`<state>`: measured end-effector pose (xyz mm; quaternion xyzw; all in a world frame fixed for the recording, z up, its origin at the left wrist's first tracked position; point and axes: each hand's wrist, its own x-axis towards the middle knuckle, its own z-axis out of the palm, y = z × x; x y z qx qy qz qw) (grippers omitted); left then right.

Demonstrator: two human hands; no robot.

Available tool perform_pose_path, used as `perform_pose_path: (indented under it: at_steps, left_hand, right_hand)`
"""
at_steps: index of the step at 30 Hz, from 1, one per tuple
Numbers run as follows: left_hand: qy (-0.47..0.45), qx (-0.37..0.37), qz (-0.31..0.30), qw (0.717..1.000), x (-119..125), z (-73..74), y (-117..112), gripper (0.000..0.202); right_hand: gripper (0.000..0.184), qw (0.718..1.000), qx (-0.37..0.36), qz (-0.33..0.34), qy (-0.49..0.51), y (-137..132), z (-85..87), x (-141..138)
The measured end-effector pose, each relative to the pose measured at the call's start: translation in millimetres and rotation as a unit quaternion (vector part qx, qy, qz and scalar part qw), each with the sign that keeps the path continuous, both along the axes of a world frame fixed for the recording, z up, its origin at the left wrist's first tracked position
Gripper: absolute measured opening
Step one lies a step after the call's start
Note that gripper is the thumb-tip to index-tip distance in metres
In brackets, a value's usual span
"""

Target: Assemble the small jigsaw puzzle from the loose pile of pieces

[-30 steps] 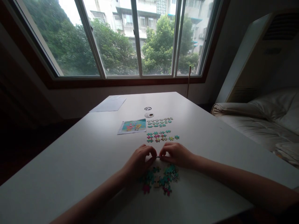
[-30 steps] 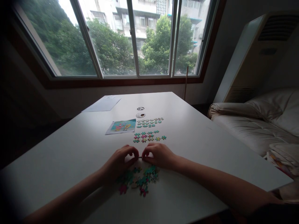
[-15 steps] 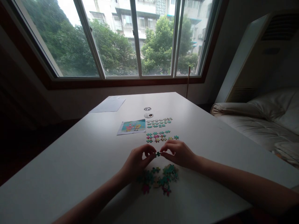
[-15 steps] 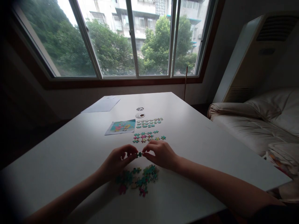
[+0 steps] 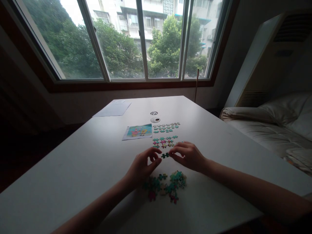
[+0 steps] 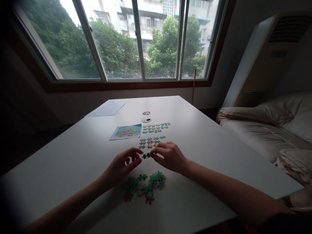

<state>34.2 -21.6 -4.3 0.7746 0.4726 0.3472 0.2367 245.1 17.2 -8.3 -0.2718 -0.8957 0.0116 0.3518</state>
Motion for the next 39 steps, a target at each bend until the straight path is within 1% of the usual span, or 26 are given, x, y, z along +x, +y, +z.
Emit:
perform_pose_path:
  at_steps: [4,7,10,14,18,22,26,30,34,37,39]
  left_hand:
    - [0.054,0.056,-0.006,0.997,-6,-1.0,-1,0.009]
    - [0.083,0.077,-0.021,0.993,-11,-6.4,-1,0.012]
    - [0.103,0.087,-0.015,0.991,-15,-13.5,1,0.012]
    - [0.116,0.088,-0.002,0.989,-18,-20.2,4,0.012]
    - [0.119,0.097,-0.009,0.988,-17,-21.7,5,0.012]
    - [0.119,0.098,-0.011,0.988,-15,-21.1,3,0.013]
    - [0.114,0.094,-0.01,0.989,-13,-21.3,3,0.013]
    - [0.109,0.098,-0.009,0.989,-11,-23.2,3,0.013]
    - [0.115,0.092,-0.011,0.989,-9,-25.2,4,0.013]
    - [0.119,0.08,-0.011,0.99,-7,-24.8,5,0.012]
    - [0.121,0.073,-0.023,0.99,-5,-23.0,5,0.012]
  right_hand:
    - [0.021,0.996,0.001,-0.072,0.047,20,-1.1,17]
    - [0.023,0.988,-0.003,-0.132,0.075,39,-7.4,35]
    - [0.022,0.983,-0.015,-0.162,0.089,52,-13.4,47]
    - [0.022,0.982,-0.031,-0.166,0.087,59,-16.6,53]
    - [0.02,0.98,-0.059,-0.17,0.079,67,-21.7,55]
    - [0.017,0.972,-0.13,-0.19,0.04,82,-31.5,62]
    - [0.021,0.959,-0.188,-0.212,0.001,91,-37.2,69]
    - [0.023,0.956,-0.2,-0.213,0.001,92,-38.4,71]
    - [0.022,0.956,-0.19,-0.221,0.013,93,-39.8,70]
    - [0.021,0.959,-0.186,-0.215,0.004,94,-41.0,68]
    - [0.02,0.961,-0.182,-0.209,-0.003,95,-41.7,67]
